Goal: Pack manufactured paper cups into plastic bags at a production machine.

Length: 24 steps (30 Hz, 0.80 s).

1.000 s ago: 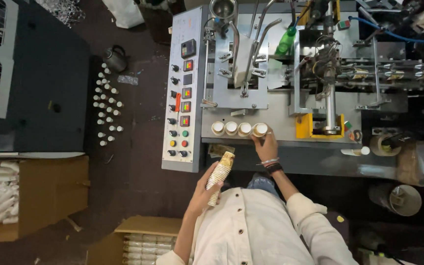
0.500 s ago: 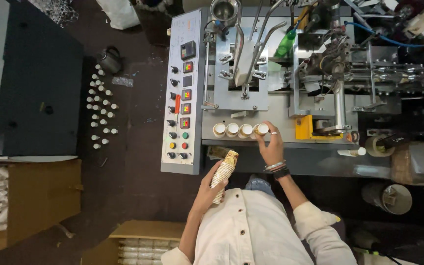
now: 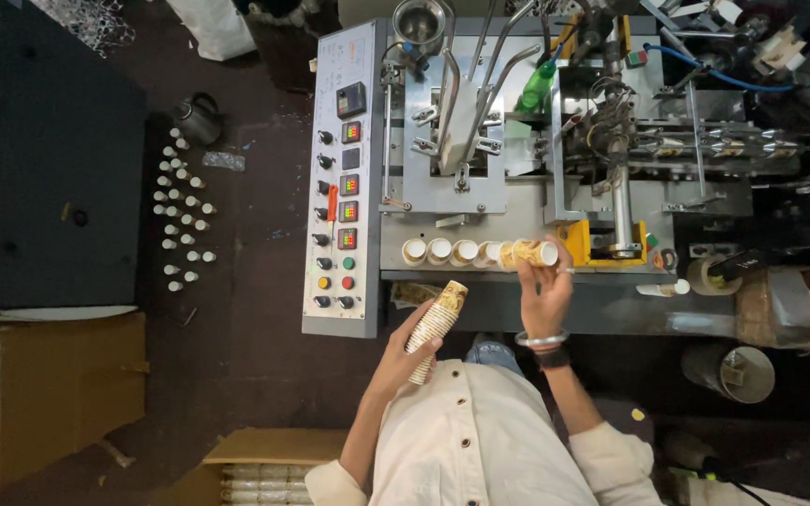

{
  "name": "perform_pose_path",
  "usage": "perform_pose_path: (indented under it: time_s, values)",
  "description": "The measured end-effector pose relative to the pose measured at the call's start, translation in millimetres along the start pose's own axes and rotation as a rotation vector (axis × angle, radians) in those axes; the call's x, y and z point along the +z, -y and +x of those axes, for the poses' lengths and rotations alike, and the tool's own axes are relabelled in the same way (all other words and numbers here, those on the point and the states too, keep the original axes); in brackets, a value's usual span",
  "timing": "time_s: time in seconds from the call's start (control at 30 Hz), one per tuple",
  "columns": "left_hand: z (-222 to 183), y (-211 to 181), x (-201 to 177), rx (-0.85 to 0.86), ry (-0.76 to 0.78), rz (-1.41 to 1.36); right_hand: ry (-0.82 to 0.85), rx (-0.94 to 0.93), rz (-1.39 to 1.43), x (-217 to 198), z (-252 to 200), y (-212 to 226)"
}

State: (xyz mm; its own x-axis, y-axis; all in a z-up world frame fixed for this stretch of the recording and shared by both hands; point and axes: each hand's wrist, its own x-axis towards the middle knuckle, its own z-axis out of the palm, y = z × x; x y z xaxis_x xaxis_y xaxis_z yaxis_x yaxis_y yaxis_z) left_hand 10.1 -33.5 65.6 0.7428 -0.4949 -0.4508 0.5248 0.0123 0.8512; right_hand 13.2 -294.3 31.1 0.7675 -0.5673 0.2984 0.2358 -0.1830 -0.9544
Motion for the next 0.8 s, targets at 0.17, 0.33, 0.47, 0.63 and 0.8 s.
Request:
perform_pose_path:
  time_s: [0.17, 0.33, 0.47, 0.63, 0.8]
  values:
    - [6, -13, 12, 0.020, 0.112, 0.046, 0.110, 0.244, 0.230, -6, -28, -12]
    - [7, -31, 23, 0.048, 0.202, 0.127, 0.325, 0.524, 0.304, -8, -43, -18]
    - [8, -32, 22, -0.024, 0.227, 0.099, 0.399, 0.567, 0.273, -13, -36, -15]
    - [4, -20, 15, -0.071, 0.220, -0.024, 0.206, 0.479, 0.283, -5, -8, -4]
    - [-4, -8, 5, -0.061, 0.175, -0.157, 0.080, 0.007, -0.217, 18, 11, 10]
